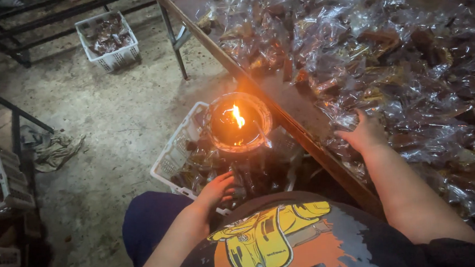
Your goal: Sealing plastic bags containing bread by twisting the top and melting it over a small flame.
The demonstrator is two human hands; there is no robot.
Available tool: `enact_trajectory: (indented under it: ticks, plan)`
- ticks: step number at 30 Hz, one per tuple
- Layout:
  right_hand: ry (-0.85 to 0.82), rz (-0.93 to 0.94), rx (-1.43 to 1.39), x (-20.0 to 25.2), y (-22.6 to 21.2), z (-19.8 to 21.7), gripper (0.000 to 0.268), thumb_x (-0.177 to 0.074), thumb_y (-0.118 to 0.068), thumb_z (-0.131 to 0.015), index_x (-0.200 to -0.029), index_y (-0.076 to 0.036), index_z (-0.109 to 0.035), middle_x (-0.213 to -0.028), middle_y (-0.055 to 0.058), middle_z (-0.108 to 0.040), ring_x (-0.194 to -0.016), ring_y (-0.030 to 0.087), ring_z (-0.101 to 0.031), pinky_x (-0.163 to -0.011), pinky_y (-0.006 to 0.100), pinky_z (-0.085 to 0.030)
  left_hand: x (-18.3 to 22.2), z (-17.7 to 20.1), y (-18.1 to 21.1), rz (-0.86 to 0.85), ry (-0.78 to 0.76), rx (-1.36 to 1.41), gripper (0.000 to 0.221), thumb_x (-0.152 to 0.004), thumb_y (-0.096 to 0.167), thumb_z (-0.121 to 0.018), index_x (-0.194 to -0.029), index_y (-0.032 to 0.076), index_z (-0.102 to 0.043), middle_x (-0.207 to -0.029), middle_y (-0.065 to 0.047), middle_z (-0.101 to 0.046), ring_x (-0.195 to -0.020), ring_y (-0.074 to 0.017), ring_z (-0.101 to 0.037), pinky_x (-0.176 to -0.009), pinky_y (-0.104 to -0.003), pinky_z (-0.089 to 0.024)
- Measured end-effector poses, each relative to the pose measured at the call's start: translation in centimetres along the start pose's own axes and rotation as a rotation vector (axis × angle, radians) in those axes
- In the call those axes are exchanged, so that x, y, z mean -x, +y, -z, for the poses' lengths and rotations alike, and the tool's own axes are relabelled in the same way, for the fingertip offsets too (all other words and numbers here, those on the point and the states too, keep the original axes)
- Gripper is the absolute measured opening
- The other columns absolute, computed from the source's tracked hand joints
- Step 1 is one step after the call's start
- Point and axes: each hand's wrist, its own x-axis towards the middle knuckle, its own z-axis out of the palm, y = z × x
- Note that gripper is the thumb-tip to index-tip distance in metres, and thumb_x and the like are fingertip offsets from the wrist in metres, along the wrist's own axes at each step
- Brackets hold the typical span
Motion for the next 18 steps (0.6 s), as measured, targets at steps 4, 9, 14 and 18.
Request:
enact_trajectory:
  ticks: [4, 9, 14, 18]
  plan:
    - [0.017, 0.022, -0.076, -1.4, 1.1, -1.6, 0.081, -0.075, -0.052, -0.085, -0.142, -0.014, -0.057, -0.136, 0.022, -0.063, -0.129, 0.040, -0.059, -0.106, 0.050, -0.047, 0.1, 0.1, 0.1, 0.001, -0.008, -0.006, 0.067, -0.098, 0.041, -0.069, -0.157, 0.021, -0.043, -0.153, -0.020, -0.050, -0.135, -0.0402, -0.053, -0.108, -0.054, -0.046]
    - [0.048, 0.029, -0.142, -4.4, 3.2, -4.7, 0.078, -0.082, -0.075, -0.072, -0.130, -0.014, -0.066, -0.128, 0.014, -0.071, -0.123, 0.035, -0.064, -0.103, 0.047, -0.048, -1.1, 0.5, -0.9, -0.009, -0.028, -0.005, 0.068, -0.098, 0.043, -0.070, -0.157, 0.022, -0.042, -0.154, -0.020, -0.049, -0.137, -0.0412, -0.051, -0.110, -0.056, -0.044]
    - [0.590, 0.056, -0.548, -7.4, 4.9, -5.2, 0.053, -0.103, -0.051, -0.072, -0.138, -0.015, -0.054, -0.130, 0.013, -0.063, -0.125, 0.034, -0.059, -0.103, 0.049, -0.046, 7.3, -3.0, 5.0, -0.026, -0.068, -0.026, 0.066, -0.097, 0.041, -0.069, -0.155, 0.021, -0.047, -0.146, -0.020, -0.059, -0.130, -0.0344, -0.057, -0.105, -0.047, -0.051]
    - [0.713, 0.199, -0.722, -4.3, 1.1, -1.1, 0.055, -0.100, -0.017, -0.078, -0.145, -0.011, -0.047, -0.133, 0.021, -0.059, -0.128, 0.041, -0.054, -0.109, 0.051, -0.044, 10.1, -3.8, 6.8, -0.053, -0.095, -0.009, 0.066, -0.095, 0.039, -0.071, -0.154, 0.019, -0.050, -0.145, -0.022, -0.059, -0.134, -0.0380, -0.054, -0.105, -0.051, -0.050]
